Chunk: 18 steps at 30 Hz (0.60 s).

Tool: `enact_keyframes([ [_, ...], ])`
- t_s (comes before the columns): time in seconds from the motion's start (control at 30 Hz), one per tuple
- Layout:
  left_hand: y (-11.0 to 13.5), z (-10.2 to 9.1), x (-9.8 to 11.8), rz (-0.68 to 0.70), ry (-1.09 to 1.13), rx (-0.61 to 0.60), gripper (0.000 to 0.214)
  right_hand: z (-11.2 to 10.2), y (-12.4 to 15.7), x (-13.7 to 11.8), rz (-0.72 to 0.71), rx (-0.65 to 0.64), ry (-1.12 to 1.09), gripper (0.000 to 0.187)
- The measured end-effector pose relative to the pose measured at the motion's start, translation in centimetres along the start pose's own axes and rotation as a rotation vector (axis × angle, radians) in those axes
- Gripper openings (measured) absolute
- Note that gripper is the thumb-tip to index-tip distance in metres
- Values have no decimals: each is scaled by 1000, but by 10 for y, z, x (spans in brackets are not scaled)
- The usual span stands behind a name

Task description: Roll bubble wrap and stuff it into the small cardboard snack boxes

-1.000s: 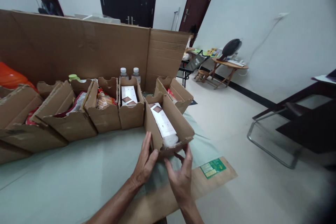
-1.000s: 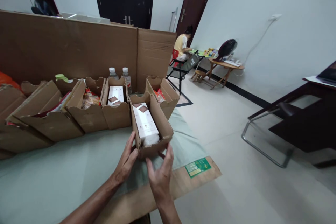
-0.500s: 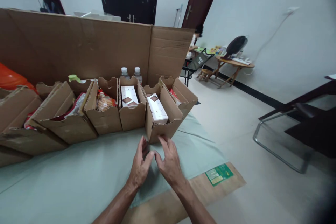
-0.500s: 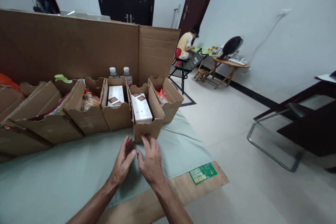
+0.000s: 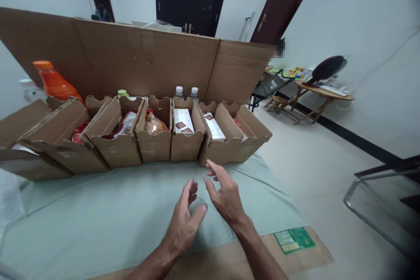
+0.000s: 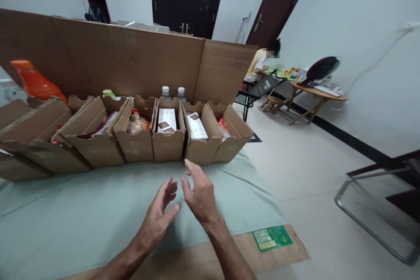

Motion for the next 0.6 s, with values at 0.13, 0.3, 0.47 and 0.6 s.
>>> enact_keyframes([
  [0.13, 29, -30, 6, 7, -145, 42, 54, 21, -69, -28, 84, -206, 84, 60],
  [0.3, 54, -79, 3, 103, -301, 109, 37, 50, -123, -32, 224, -373, 334, 33],
  [0.47, 78, -130, 2, 122, -366, 279, 35, 28, -69, -58, 206, -318, 307, 22],
  [0.6, 93, -151, 19, 138, -379, 373, 37, -36, 28, -88, 34, -136, 91, 18],
])
Point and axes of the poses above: each hand's wrist, its own y-axis away from the middle knuckle, its own z-axis out of the palm, x = y × z, the point moved 6 cm from there along -y, towards the middle knuckle, and after that the axes turned 7 degrees about -z, right-handed, at the moved point
